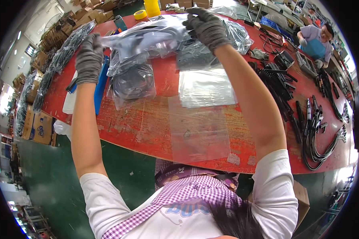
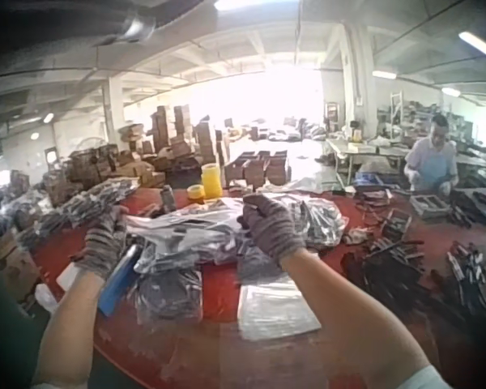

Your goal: The person repeatedly picks up black cables and small black plastic components from a red workbench, places them into clear plastic bags, and sets the sealed bags aside. The process is continuous and repetitive, involving handling multiple units of the same items.

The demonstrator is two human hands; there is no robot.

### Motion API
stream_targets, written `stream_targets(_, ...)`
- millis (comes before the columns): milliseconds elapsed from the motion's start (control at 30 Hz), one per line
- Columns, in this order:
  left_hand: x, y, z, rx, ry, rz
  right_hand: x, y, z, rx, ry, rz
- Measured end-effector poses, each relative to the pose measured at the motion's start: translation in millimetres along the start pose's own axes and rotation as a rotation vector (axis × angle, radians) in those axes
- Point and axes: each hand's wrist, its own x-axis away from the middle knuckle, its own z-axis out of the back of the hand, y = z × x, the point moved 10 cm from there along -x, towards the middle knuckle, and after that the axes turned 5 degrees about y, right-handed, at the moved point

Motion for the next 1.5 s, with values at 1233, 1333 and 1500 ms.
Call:
stream_targets(1233, 216.8, 33.1, -442.8, -0.246, -0.494, -0.594, 103.6, 315.2, 85.2, 1.384, -0.487, -0.144)
stream_targets(1333, 193.8, 47.1, -453.0, -0.404, -0.642, -0.466, 85.6, 314.8, 90.6, 1.409, -0.483, -0.249)
stream_targets(1500, 165.2, 53.9, -487.5, -0.271, -0.690, -0.467, 53.9, 332.7, 97.4, 1.341, -0.225, -0.014)
